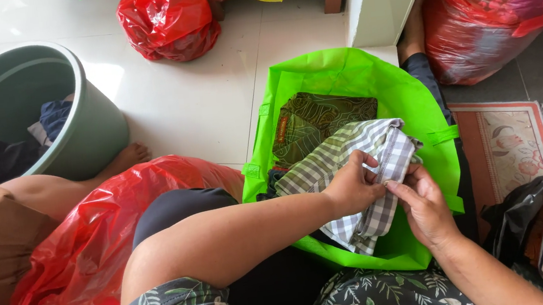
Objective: The person sits on the floor and folds various pieces of clothing, including a plaid shirt, a beige shirt, and a purple patterned garment. They place the folded items into a black plastic bag. A green bag containing more clothes is visible nearby.
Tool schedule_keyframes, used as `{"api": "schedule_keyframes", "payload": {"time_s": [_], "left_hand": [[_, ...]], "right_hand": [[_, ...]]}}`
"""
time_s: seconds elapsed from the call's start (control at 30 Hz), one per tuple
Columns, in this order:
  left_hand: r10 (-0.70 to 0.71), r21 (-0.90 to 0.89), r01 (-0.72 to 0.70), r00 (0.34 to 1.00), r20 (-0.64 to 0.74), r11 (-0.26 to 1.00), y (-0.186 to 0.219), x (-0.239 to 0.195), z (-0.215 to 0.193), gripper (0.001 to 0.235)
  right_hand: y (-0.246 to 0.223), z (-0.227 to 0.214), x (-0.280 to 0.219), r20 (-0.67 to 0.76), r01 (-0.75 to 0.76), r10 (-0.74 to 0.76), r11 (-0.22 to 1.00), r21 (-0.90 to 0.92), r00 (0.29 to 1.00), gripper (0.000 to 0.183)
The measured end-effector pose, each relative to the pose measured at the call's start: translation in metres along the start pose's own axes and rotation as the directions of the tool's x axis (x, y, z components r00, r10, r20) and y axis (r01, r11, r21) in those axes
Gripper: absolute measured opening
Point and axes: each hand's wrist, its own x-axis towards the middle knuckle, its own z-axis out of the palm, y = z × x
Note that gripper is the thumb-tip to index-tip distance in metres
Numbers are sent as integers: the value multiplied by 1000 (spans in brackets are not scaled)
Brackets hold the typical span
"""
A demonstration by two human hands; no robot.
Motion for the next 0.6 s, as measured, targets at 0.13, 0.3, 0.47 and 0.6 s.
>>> {"api": "schedule_keyframes", "payload": {"time_s": [0.13,0.3,0.47,0.6], "left_hand": [[20,26,-20,1000,0,999,4,-4,-1,49],[138,178,-135,990,-2,975,19,-14,-6,48],[150,191,-143,988,-23,971,12,-10,-8,52],[200,221,-178,976,-83,959,25,-16,-22,48]], "right_hand": [[-3,3,-1,-11,-6,6,1000,6,1000,27],[-19,17,-9,-34,-28,28,1000,11,999,21],[-7,11,-5,-50,-26,28,999,34,998,17],[-13,10,-7,-55,-79,82,995,53,995,12]]}}
